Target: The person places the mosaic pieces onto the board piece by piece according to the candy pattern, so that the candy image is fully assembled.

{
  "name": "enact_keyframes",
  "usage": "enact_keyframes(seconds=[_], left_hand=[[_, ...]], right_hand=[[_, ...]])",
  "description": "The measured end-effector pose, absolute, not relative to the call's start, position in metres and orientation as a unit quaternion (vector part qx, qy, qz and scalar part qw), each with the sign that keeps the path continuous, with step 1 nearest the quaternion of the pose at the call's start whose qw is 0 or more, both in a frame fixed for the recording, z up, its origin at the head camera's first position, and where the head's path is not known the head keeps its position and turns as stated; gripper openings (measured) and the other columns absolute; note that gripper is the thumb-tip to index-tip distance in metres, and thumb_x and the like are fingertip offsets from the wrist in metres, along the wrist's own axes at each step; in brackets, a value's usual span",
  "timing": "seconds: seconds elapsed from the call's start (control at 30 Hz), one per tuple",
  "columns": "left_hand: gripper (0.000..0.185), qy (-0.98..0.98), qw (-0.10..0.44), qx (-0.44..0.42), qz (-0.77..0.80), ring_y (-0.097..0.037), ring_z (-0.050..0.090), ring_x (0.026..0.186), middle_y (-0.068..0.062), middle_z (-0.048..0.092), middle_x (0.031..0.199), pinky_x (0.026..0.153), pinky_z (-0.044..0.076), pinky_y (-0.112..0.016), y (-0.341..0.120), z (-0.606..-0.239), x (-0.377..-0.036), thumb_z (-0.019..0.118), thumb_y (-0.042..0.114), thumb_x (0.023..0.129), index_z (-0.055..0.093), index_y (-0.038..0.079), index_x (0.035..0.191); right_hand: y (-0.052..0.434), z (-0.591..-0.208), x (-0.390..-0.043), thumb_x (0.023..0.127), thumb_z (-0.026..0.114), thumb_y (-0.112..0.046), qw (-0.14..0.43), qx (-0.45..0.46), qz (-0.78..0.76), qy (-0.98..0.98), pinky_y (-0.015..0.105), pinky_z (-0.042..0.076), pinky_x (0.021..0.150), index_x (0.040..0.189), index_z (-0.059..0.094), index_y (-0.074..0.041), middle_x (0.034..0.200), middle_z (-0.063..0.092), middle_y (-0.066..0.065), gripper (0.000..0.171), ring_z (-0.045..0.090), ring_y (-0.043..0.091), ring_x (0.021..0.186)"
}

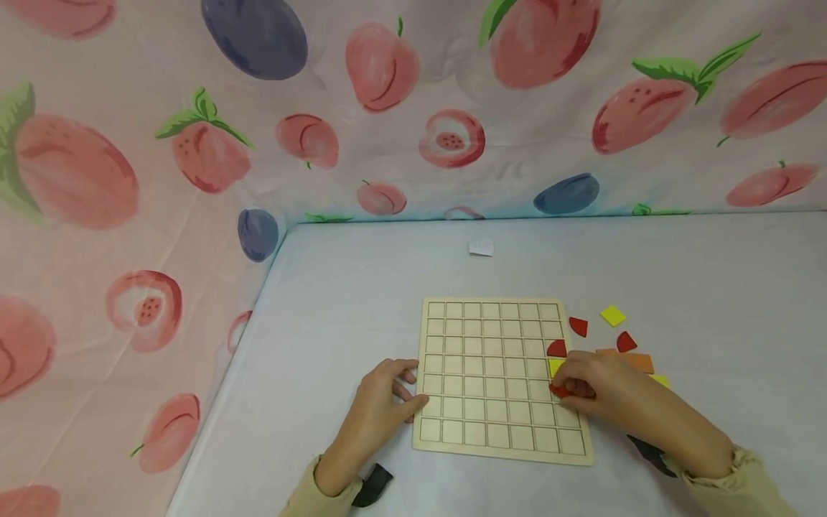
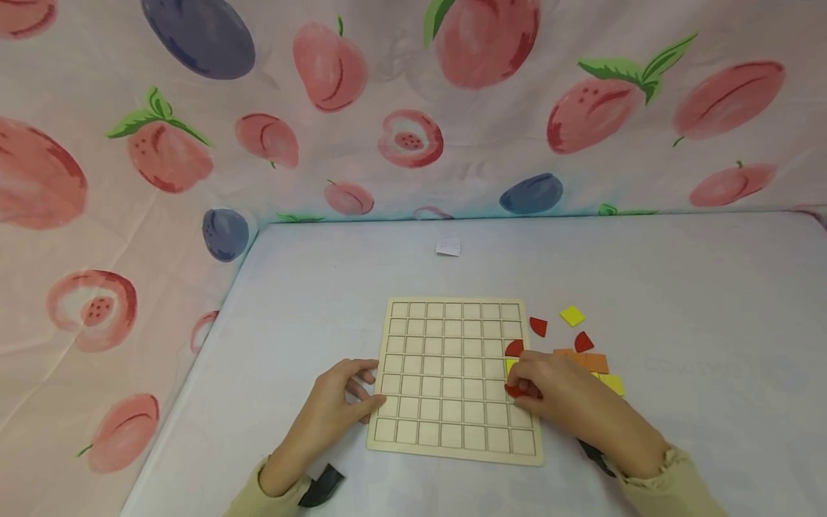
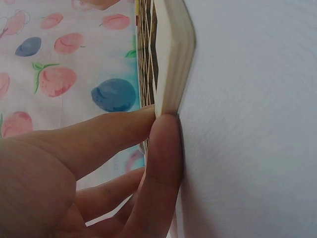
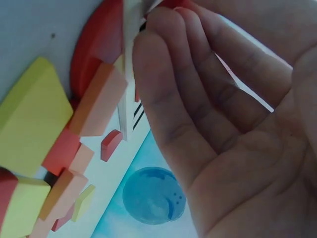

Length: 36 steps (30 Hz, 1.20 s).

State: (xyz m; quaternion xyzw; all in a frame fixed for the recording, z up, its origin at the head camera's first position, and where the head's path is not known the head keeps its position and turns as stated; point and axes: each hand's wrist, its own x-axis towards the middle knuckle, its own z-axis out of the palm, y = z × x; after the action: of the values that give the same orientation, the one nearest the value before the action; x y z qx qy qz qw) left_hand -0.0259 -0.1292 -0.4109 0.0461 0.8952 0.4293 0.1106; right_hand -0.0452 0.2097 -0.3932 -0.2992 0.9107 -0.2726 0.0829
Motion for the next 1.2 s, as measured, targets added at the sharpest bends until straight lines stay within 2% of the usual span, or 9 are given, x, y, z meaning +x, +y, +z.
enact_keyframes(seconds=[0.27,0.53,0.73,1.2], left_hand=[[0.049,0.897,0.11,0.045,0.425,-0.005,0.062,0.072,-0.003,0.06,0.099,0.056,0.054,-0.018,-0.1292,-0.4118,-0.027,0.081,0.005,0.08,0.062,-0.002,0.125],[0.049,0.896,0.108,0.042,0.429,-0.005,0.062,0.071,-0.003,0.06,0.099,0.055,0.055,-0.019,-0.1289,-0.4125,-0.0269,0.081,0.004,0.08,0.063,-0.002,0.125],[0.049,0.894,0.108,0.042,0.433,-0.005,0.062,0.071,-0.004,0.06,0.099,0.054,0.055,-0.019,-0.1288,-0.4127,-0.0268,0.08,0.003,0.08,0.062,-0.003,0.125],[0.05,0.891,0.112,0.046,0.437,-0.006,0.062,0.071,-0.005,0.06,0.099,0.054,0.055,-0.019,-0.1291,-0.4125,-0.0264,0.08,0.003,0.08,0.062,-0.003,0.125]], right_hand=[[0.2098,-0.3946,-0.0469,0.073,0.087,-0.014,0.078,-0.29,-0.264,0.916,0.015,0.04,0.054,0.085,0.069,-0.018,0.073,0.047,-0.015,0.021,0.042,-0.003,0.065],[0.21,-0.3946,-0.0469,0.076,0.086,-0.023,0.092,-0.268,-0.258,0.923,0.015,0.037,0.053,0.082,0.068,-0.021,0.069,0.043,-0.014,0.02,0.04,-0.002,0.063],[0.2112,-0.3955,-0.0467,0.079,0.084,-0.021,0.084,-0.271,-0.257,0.924,0.015,0.037,0.054,0.083,0.069,-0.022,0.071,0.044,-0.017,0.016,0.04,-0.002,0.064],[0.2084,-0.3938,-0.0472,0.076,0.085,-0.024,0.098,-0.246,-0.235,0.935,0.017,0.036,0.054,0.081,0.064,-0.025,0.07,0.044,-0.015,0.022,0.04,0.0,0.065]])
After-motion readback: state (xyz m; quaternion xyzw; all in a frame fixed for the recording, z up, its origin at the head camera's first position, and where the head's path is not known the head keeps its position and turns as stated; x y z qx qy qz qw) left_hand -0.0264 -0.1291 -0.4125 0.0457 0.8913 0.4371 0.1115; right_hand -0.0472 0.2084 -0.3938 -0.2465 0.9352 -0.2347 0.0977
